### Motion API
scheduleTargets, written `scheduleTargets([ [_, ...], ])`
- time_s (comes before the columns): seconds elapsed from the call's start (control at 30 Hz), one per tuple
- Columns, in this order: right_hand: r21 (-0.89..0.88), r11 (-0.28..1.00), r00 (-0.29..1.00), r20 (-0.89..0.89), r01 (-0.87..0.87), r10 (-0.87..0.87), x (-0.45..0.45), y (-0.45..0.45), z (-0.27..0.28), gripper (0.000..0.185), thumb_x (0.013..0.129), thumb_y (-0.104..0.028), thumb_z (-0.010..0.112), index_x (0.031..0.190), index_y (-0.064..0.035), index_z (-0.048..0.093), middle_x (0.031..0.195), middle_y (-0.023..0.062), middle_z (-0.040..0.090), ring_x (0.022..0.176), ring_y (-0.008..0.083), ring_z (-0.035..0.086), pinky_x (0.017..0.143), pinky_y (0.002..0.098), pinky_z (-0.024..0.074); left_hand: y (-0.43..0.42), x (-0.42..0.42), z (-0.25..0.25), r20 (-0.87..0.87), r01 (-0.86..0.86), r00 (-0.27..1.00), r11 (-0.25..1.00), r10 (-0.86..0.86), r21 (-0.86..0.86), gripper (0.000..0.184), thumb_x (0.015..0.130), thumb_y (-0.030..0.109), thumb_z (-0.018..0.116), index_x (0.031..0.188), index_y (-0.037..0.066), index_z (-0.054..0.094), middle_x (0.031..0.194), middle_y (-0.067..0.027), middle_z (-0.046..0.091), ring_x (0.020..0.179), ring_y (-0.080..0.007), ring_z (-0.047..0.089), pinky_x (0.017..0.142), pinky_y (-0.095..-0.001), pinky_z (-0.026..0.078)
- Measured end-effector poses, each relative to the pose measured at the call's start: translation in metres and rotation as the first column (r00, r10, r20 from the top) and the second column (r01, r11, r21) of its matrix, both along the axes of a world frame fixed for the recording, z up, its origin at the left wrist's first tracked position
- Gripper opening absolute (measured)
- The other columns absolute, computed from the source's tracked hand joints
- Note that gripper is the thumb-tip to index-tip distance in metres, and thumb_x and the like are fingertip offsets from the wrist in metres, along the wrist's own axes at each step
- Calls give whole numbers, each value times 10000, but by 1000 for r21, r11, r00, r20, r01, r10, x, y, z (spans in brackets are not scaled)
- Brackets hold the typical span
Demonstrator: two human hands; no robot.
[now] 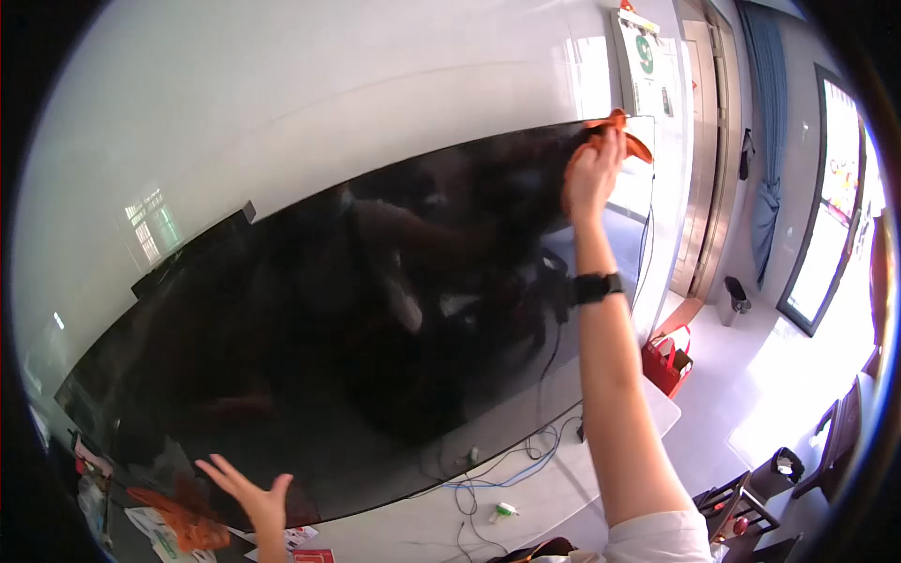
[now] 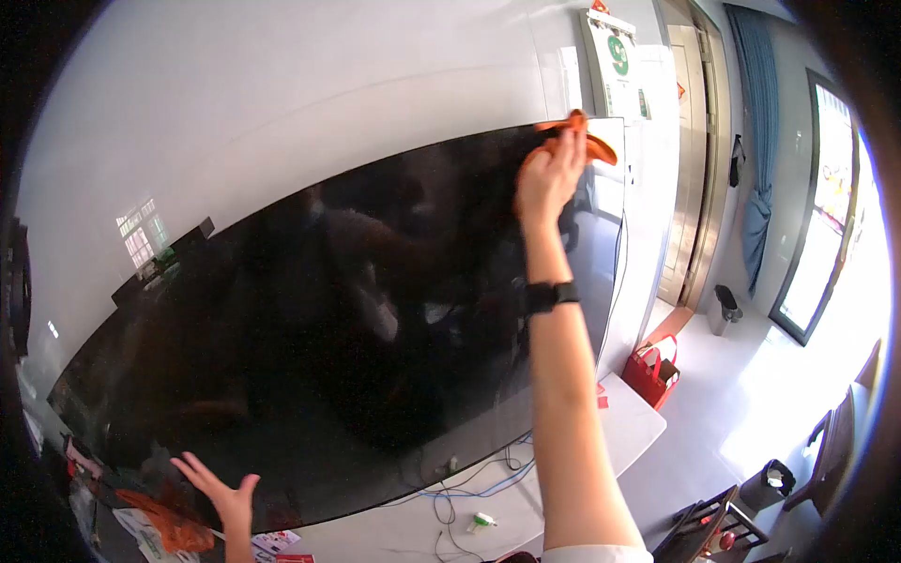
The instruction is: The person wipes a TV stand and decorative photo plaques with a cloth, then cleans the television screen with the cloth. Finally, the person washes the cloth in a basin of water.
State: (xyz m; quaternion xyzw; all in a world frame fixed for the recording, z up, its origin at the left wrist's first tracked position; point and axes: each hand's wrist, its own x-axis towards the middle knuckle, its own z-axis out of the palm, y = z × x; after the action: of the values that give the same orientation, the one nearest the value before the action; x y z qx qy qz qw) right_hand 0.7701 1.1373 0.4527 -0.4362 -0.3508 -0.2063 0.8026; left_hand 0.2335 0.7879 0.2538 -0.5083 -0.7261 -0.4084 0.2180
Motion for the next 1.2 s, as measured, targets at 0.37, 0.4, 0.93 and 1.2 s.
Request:
scheduleTargets([
  [0.37, 101, 897, 190, 982, -430, -20, -220, -111, -75, 510, 675, -220, 650, 1166, -88, 618, 1253, 68, 538, 1237, 305, 486, 1096, 459, 331, 56, 72, -61, -342, 45, 933, 978, -115, -206, 1325, 504, 306, 898, 1497, 74, 52, 1490, -364, -99, 1393, -533, -19, 1094, -657, 108],
  [0.4, 91, 886, 128, 991, -455, -35, -212, -104, -71, 529, 656, -226, 667, 1166, -96, 620, 1258, 70, 537, 1239, 304, 484, 1098, 458, 330, 59, 73, -64, -314, 20, 944, 969, -99, -247, 1328, 499, 298, 902, 1496, 76, 53, 1491, -362, -100, 1394, -531, -18, 1094, -655, 117],
  [0.93, 157, 982, 831, 529, 103, -171, 167, 38, 31, 239, 740, -63, 543, 963, -73, 629, 1105, 110, 578, 1011, 325, 537, 894, 424, 441, 92, 81, -85, -357, -322, 904, 923, 234, -209, 1378, 474, 270, 926, 1500, 59, 31, 1536, -261, -127, 1427, -442, -53, 1169, -494, 93],
  [1.2, 73, 989, 981, 131, 133, -141, 141, 50, -38, 432, 866, -117, 488, 1266, 41, 456, 1340, 285, 405, 1235, 444, 401, 1046, 466, 328, 90, 78, -86, -377, -187, 920, 966, 109, -177, 1314, 517, 203, 882, 1500, 30, 27, 1528, -279, -128, 1421, -454, -63, 1168, -504, 83],
])
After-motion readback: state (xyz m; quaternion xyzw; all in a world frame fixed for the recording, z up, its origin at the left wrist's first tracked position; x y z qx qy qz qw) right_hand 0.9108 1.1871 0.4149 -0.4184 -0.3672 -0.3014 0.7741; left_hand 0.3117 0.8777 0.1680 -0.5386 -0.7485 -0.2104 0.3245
